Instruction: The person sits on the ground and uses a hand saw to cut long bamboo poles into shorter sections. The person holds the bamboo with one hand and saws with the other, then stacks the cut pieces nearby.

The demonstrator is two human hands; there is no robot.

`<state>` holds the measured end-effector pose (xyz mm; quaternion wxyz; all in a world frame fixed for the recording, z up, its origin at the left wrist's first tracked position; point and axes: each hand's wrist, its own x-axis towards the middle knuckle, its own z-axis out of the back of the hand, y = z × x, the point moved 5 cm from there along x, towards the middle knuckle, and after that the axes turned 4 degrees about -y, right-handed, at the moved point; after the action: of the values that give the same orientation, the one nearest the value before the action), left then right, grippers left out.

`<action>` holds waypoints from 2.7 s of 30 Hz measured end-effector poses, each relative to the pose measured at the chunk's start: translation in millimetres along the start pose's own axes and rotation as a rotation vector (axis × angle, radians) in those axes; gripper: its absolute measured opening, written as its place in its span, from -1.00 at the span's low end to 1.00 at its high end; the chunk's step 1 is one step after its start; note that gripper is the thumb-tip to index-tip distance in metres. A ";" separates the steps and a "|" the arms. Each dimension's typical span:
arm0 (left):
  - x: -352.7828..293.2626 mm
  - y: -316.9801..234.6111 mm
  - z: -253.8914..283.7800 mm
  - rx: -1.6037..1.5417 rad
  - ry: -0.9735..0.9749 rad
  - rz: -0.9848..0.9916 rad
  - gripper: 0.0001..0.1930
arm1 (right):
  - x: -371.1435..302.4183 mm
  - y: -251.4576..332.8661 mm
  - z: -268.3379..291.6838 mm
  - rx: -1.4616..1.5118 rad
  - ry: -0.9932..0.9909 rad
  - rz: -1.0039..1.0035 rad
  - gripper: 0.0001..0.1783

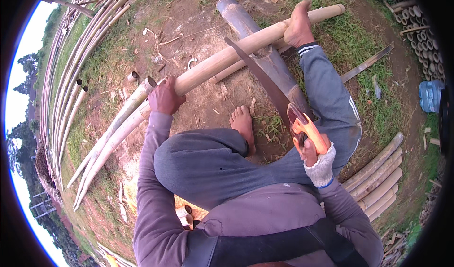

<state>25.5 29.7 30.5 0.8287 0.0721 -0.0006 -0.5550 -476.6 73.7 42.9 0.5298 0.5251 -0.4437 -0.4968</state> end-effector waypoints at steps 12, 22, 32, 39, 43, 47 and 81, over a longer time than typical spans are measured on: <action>4.8 -0.2 8.3 -0.004 -0.047 -0.027 -0.43 | 83.5 -3.3 -65.6 -0.207 -0.035 0.230 -0.74; 13.8 -12.3 8.2 -0.017 -0.082 -0.059 -0.44 | 174.9 -1.9 -123.6 -0.364 -0.093 0.350 -0.62; -1.7 -4.8 6.3 -0.026 -0.070 -0.042 -0.44 | -0.5 1.7 -1.8 -0.036 -0.002 0.038 -0.73; 12.2 -14.7 7.5 -0.010 -0.088 -0.082 -0.45 | 184.5 -5.0 -128.3 -0.328 -0.144 0.407 -0.63; 10.8 -5.8 13.3 -0.001 -0.028 -0.020 -0.45 | 106.2 3.0 -79.1 -0.250 -0.045 0.374 -0.73; 0.2 -3.3 4.1 -0.015 -0.018 -0.019 -0.43 | 10.5 -4.1 0.7 -0.219 0.009 0.151 -0.77; -3.2 -2.2 3.8 -0.015 -0.030 -0.013 -0.43 | 25.3 -7.5 -24.3 -0.112 -0.019 0.059 -0.73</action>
<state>21.9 31.4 34.2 0.8255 0.0577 -0.0081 -0.5613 -450.1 51.7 32.8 0.5687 0.4764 -0.4355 -0.5099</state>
